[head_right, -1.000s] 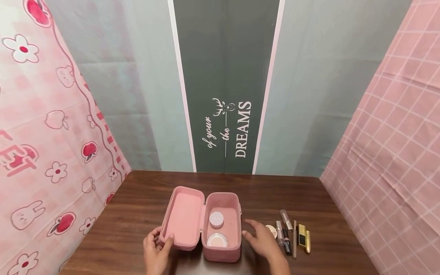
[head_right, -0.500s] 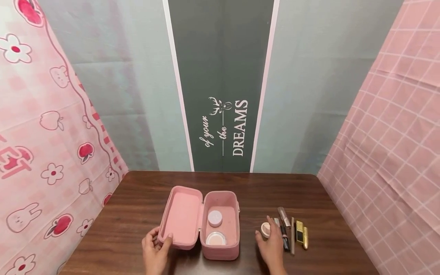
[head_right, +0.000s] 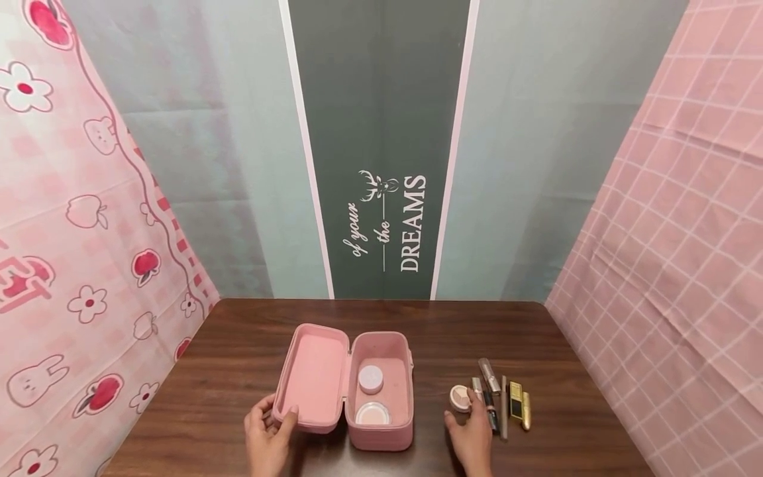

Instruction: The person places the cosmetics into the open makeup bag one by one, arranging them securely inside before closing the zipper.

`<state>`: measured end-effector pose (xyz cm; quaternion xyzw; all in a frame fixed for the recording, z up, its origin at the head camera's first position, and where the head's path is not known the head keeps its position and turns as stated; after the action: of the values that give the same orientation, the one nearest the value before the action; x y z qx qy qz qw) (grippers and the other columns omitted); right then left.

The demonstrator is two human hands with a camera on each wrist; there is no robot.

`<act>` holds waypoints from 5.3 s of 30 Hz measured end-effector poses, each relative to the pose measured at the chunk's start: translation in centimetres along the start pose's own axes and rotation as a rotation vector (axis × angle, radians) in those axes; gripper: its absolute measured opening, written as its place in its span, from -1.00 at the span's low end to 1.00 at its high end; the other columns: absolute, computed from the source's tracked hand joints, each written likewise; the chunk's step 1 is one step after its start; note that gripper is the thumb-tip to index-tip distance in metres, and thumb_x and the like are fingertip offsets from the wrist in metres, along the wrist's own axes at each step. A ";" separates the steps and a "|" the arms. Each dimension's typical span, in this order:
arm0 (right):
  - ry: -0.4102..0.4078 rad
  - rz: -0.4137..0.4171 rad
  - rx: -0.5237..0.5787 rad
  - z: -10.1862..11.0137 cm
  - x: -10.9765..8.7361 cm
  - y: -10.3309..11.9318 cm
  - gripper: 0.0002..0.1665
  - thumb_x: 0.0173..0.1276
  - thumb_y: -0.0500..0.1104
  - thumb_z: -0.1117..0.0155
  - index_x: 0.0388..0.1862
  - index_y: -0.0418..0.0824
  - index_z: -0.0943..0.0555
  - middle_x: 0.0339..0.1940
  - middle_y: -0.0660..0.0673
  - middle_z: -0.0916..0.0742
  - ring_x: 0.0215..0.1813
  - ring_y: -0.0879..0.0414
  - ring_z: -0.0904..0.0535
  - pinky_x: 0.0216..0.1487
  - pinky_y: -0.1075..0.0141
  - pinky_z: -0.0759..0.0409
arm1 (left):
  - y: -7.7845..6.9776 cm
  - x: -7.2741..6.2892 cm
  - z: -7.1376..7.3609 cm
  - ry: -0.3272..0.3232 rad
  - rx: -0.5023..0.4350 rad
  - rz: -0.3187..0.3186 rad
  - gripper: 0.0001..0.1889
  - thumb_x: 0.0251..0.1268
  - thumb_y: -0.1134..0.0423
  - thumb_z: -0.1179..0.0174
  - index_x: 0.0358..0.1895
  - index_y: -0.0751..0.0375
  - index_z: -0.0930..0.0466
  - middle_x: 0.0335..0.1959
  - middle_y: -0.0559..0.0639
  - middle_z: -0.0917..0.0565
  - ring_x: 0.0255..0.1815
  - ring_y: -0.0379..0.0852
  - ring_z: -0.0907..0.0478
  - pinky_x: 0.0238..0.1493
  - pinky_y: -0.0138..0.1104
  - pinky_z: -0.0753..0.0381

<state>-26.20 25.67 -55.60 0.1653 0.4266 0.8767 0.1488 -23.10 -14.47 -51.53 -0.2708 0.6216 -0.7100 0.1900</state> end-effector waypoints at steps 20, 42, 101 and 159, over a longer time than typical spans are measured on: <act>0.029 0.065 -0.013 -1.3 2.0 0.4 -0.24 -0.01 -0.37 -0.34 0.17 -0.60 -0.28 -0.04 -0.53 -0.50 -0.10 -0.32 -0.52 -0.04 -0.08 -0.40 | -0.5 0.0 0.0 0.015 -0.027 -0.041 -0.51 -0.08 0.51 -0.37 0.00 0.46 -0.43 -0.07 0.19 -0.29 -0.27 -0.10 -0.39 -0.37 -0.55 -0.45; 0.033 0.162 -0.142 -3.3 4.2 1.1 -0.21 -0.10 -0.34 -0.39 0.16 -0.57 -0.34 -0.04 -0.60 -0.47 0.02 -0.45 -0.37 0.03 -0.18 -0.31 | -0.3 0.5 0.0 0.042 -0.013 0.000 -0.52 -0.03 0.47 -0.36 0.01 0.44 -0.42 -0.05 0.18 -0.28 -0.22 -0.07 -0.38 -0.36 -0.55 -0.44; 0.422 0.172 -0.072 -4.5 5.1 14.9 -0.62 -0.12 -0.26 -0.47 -0.32 -0.37 -0.54 -0.51 -0.11 -0.56 -0.45 0.04 -0.46 -0.46 0.23 -0.47 | -0.4 0.1 0.0 -0.020 -0.070 -0.038 -0.55 -0.18 0.60 -0.36 -0.12 0.49 -0.45 -0.15 0.22 -0.29 -0.45 -0.28 -0.39 -0.50 -0.55 -0.45; 0.490 0.273 -0.634 -12.3 8.2 15.3 -0.53 -0.30 -0.17 -0.56 -0.35 -0.26 -0.58 -0.45 -0.18 -0.62 -0.45 -0.04 -0.49 -0.50 0.08 -0.49 | -0.7 0.8 -0.5 0.059 0.012 -0.050 -0.55 -0.10 0.52 -0.37 -0.07 0.47 -0.44 -0.13 0.19 -0.31 -0.31 -0.10 -0.42 -0.38 -0.48 -0.52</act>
<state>-40.51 11.29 -49.17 -0.0468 0.1328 0.9895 -0.0309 -24.01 -14.48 -50.81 -0.2641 0.6158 -0.7259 0.1554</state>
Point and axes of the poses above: each hand's wrist, its own x-axis towards the middle knuckle, its own z-axis out of the back of the hand, y = z × x, the point moved 8 cm from there along x, towards the middle knuckle
